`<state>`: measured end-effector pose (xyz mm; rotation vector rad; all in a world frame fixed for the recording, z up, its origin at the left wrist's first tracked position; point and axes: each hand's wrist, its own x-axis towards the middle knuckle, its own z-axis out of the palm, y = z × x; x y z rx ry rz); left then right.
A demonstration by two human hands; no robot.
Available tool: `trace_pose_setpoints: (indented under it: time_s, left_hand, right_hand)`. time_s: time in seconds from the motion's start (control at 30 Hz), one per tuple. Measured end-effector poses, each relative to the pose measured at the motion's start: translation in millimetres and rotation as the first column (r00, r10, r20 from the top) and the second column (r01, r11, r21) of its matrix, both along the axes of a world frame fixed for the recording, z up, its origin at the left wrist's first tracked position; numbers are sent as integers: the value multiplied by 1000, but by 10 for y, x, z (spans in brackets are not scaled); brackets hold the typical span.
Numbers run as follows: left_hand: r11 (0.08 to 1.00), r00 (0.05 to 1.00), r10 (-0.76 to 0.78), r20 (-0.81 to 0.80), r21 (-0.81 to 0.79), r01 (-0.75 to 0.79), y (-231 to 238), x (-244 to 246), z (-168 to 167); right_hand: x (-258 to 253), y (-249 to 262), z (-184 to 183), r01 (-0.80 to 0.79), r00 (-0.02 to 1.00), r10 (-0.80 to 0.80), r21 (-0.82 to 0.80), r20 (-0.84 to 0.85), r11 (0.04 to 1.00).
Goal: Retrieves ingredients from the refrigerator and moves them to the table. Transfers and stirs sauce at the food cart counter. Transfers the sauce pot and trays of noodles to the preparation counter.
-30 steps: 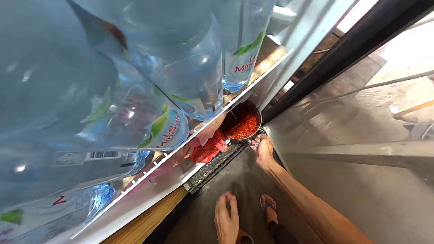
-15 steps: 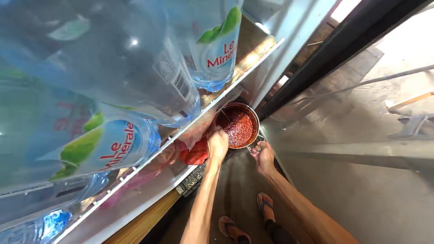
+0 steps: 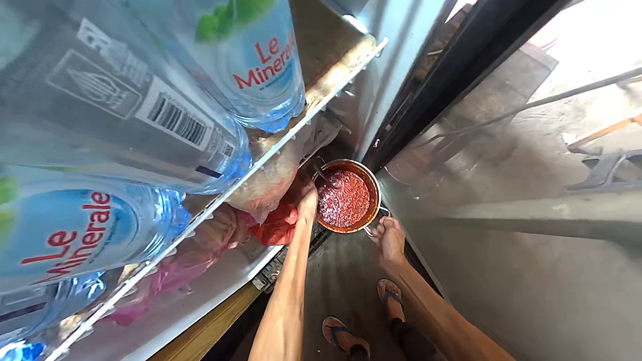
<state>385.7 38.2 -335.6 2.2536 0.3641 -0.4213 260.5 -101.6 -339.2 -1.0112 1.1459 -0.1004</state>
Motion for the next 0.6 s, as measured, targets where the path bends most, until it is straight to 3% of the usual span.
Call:
trace_pose_setpoints:
  time_s: [0.1, 0.33, 0.47, 0.6]
  left_hand:
    - [991, 991, 130, -31, -41, -131, -200, -213, 212]
    - [967, 987, 158, -4, -202, -156, -44, -1319, 572]
    - [940, 985, 165, -47, -296, -171, 244, -2067, 1081]
    - [928, 991, 112, -68, -350, -129, 566, -2841, 1841]
  right_hand:
    - [-381, -86, 102, 19, 996, -19, 0, -89, 1000]
    - [-1412, -175, 633, 65, 977, -76, -62, -200, 996]
    - [-1946, -149, 1177, 24, 975, -57, -151, -217, 988]
    - [-2623, -23, 1866, 21, 978, -72, -250, -196, 968]
